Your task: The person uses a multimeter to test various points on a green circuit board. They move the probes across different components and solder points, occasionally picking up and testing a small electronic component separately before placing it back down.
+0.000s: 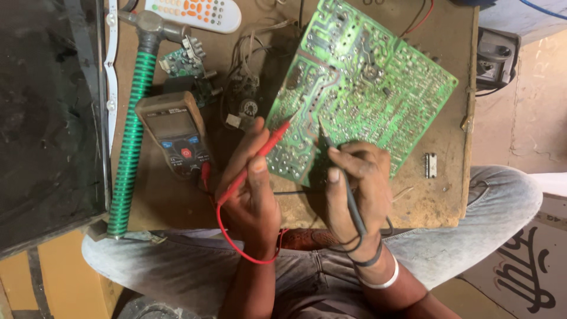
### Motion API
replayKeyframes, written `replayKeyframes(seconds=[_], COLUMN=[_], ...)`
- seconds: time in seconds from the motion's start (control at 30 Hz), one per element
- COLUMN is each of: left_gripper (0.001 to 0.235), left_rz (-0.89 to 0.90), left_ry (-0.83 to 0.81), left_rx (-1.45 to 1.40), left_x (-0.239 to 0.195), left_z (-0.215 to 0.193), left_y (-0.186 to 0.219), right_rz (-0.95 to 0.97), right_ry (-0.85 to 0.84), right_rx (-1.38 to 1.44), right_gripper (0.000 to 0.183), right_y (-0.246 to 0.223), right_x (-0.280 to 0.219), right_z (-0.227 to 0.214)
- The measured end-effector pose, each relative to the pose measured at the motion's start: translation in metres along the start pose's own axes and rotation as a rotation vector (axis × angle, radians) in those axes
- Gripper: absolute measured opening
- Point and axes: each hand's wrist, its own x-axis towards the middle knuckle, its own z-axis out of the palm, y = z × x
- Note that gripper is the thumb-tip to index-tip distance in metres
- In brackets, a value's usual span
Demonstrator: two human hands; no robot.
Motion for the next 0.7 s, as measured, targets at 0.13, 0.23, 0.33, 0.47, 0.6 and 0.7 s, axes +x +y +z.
replayKeyframes(seconds=[0.13, 0.23, 0.33, 0.47, 0.6, 0.7], left_gripper=[0.037, 0.035, 0.034, 0.033, 0.033, 0.032], left_rz=[-0.004, 0.001, -0.025, 0.027, 0.059, 0.128], left_ry=[0.0, 0.019, 0.039, 0.03, -0.04, -0.047], left_rx=[0.007, 0.021, -0.01, 0.047, 0.005, 0.091], left_x=[0.005, 0.01, 0.014, 0.021, 0.034, 0.03], left_z=[0.004, 0.008, 0.01, 0.012, 0.013, 0.01], left_y=[0.007, 0.008, 0.011, 0.018, 0.017, 0.02], right_rz=[-0.023, -0.034, -0.006, 0.032, 0.109, 0.045], right_ry=[-0.021, -0.038, -0.034, -0.073, -0.144, -0.202], right_rx=[0.059, 0.058, 0.053, 0.041, 0.157, 0.169], right_gripper=[0.016, 0.016, 0.014, 0.015, 0.018, 0.018], right_y=[-0.01, -0.013, -0.017, -0.021, -0.018, -0.015], right_x=[0.006, 0.013, 0.018, 0.028, 0.042, 0.043], right_z=[0.0, 0.0, -0.001, -0.008, -0.013, -0.021])
